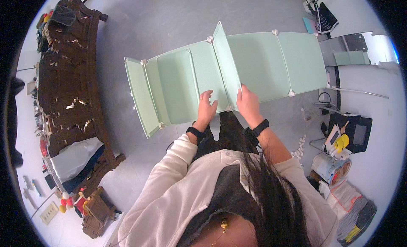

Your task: The person assembles a light green modular shelving unit by hand. They connect translucent panels using white plastic connectors, repeatedly picking up panels and fasteners, aligning edges, and securing joints to build a multi-compartment structure.

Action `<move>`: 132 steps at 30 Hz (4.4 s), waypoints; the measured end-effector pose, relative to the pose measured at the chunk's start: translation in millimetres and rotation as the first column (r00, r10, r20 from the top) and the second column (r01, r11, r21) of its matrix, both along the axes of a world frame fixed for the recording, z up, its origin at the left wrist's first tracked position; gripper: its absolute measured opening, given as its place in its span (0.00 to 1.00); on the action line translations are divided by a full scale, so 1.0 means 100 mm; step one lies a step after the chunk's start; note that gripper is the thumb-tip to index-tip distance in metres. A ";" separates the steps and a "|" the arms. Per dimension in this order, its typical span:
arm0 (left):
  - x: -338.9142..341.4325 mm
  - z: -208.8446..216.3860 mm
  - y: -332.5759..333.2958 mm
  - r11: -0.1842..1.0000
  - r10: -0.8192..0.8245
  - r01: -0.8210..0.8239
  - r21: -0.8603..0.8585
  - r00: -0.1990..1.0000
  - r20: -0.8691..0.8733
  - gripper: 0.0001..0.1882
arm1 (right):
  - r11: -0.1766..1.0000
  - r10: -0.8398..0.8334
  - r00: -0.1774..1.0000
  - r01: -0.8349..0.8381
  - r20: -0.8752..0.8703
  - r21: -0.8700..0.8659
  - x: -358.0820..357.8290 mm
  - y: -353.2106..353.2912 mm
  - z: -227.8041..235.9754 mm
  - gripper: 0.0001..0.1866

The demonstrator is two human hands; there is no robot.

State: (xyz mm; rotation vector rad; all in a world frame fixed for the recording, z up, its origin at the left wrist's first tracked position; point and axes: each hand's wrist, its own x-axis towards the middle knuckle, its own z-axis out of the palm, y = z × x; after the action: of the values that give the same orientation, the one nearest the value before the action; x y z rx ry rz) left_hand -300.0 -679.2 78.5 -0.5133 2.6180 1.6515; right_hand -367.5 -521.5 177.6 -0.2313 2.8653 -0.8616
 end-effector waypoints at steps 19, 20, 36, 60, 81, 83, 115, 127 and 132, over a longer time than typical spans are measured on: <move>-0.43 -0.12 -0.06 0.993 0.005 -0.006 0.120 1.000 0.010 0.18 | 0.993 -0.016 1.000 0.018 -0.021 0.119 0.15 -0.23 -0.07 0.12; -0.58 -0.13 -0.17 0.997 0.009 -0.007 0.072 0.999 -0.030 0.17 | 0.992 -0.028 0.999 0.030 -0.016 0.122 0.16 -0.24 -0.07 0.12; -2.08 -0.55 -0.75 0.950 -0.205 0.204 -0.236 0.979 0.020 0.27 | 0.991 -0.056 0.997 0.048 0.060 0.128 0.13 -0.36 0.05 0.14; -2.90 -0.67 -0.83 0.967 -0.089 0.095 0.236 0.995 -0.035 0.20 | 0.966 -0.052 0.987 0.010 0.154 0.258 0.12 -0.38 -0.18 0.12; -3.16 -0.82 -0.97 0.902 -0.295 0.222 0.369 0.943 0.152 0.18 | 0.988 -0.118 0.979 0.098 0.166 0.122 0.10 -0.37 -0.24 0.13; -3.14 -0.82 -1.01 0.742 -0.236 0.126 0.658 0.968 0.081 0.19 | 0.993 -0.091 0.987 0.080 0.135 0.084 0.13 -0.34 -0.22 0.14; -3.17 -1.18 -1.11 0.821 -0.448 0.437 0.366 0.892 -0.061 0.28 | 0.290 -0.460 0.742 0.645 0.488 -0.707 0.82 0.18 -0.60 0.23; -3.82 -0.47 -0.40 0.651 -0.687 0.358 0.669 0.653 0.319 0.38 | -0.560 -0.570 0.252 0.578 0.782 -0.594 0.63 -0.23 -2.10 0.29; -3.78 -0.56 -0.12 0.872 -0.489 0.298 0.389 0.481 0.727 0.37 | -0.797 -0.338 0.357 0.384 0.871 -0.467 0.48 -0.27 -2.04 0.27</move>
State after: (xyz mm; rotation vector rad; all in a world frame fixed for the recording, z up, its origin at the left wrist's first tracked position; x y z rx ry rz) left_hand -678.1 -691.2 22.4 -0.4472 1.6646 1.1097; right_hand -319.7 -548.4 -26.7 1.6668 0.4582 -3.0571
